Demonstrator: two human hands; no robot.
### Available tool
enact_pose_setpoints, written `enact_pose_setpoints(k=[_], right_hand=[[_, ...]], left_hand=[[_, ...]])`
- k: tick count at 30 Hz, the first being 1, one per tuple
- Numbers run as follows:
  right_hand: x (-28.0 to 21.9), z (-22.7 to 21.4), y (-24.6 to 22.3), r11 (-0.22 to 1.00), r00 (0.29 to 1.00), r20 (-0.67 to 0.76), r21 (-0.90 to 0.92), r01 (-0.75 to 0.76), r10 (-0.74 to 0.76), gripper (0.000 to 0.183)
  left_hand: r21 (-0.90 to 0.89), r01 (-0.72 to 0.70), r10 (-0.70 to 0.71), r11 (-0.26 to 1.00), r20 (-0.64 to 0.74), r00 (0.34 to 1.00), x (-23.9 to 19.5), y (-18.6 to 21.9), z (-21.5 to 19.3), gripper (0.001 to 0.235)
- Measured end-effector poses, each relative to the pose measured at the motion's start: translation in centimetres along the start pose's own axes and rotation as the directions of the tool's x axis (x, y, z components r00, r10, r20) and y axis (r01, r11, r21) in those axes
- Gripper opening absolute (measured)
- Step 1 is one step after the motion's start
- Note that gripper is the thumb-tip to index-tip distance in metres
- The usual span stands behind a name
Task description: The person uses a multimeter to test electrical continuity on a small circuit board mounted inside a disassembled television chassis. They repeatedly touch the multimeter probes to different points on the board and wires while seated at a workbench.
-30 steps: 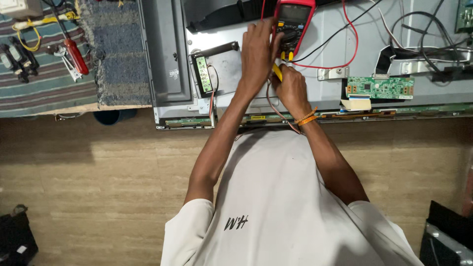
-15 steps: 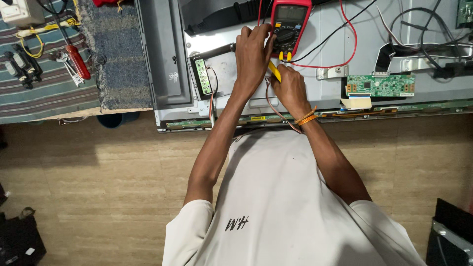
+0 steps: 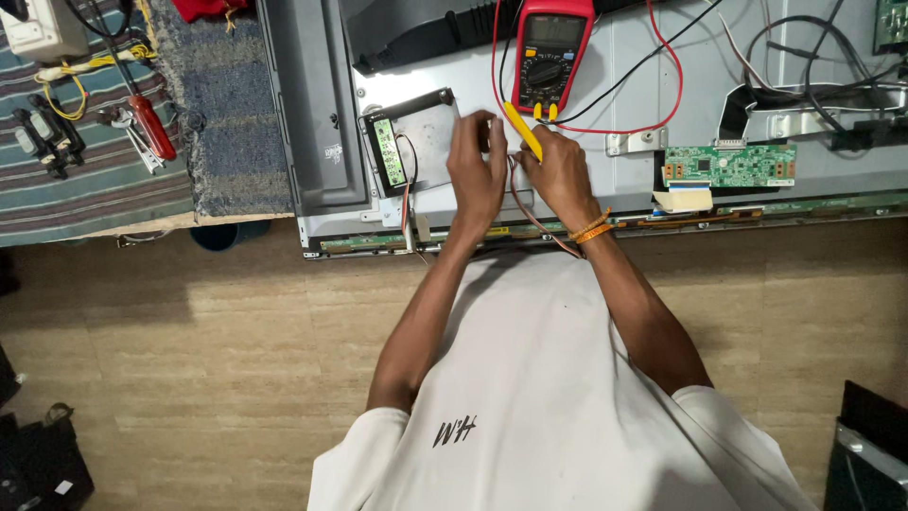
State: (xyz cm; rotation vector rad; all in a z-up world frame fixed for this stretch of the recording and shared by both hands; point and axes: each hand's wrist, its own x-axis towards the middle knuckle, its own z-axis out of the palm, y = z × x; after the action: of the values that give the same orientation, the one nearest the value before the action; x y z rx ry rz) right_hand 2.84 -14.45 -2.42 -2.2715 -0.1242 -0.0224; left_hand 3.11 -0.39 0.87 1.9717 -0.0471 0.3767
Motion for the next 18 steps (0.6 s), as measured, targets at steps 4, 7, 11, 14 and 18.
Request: enact_pose_setpoints(k=[4, 7, 11, 14, 18], right_hand=[[0.0, 0.3, 0.6, 1.000, 1.000, 0.018, 0.008, -0.001, 0.001, 0.016], [0.3, 0.5, 0.7, 0.999, 0.999, 0.016, -0.007, 0.035, -0.035, 0.015], [0.3, -0.8, 0.3, 0.978, 0.977, 0.143, 0.114, -0.174, 0.157, 0.018], [-0.3, -2.8, -0.5, 0.823, 0.920, 0.303, 0.436, -0.365, 0.249, 0.025], [-1.3, -5.4, -1.6, 0.626, 0.960, 0.199, 0.729, -0.278, 0.196, 0.027]], left_hand=[[0.160, -0.042, -0.002, 0.986, 0.265, 0.964, -5.2, -0.7, -1.5, 0.027], [0.294, -0.249, 0.127, 0.923, 0.376, 0.918, -6.8, -2.0, -1.3, 0.043], [0.381, -0.327, 0.158, 0.865, 0.412, 0.897, -7.8, -3.1, -1.1, 0.042], [0.426, -0.344, 0.132, 0.837, 0.452, 0.882, -7.9, -3.3, -1.3, 0.041], [0.458, -0.347, 0.119, 0.819, 0.456, 0.882, -7.7, -3.1, -1.2, 0.044]])
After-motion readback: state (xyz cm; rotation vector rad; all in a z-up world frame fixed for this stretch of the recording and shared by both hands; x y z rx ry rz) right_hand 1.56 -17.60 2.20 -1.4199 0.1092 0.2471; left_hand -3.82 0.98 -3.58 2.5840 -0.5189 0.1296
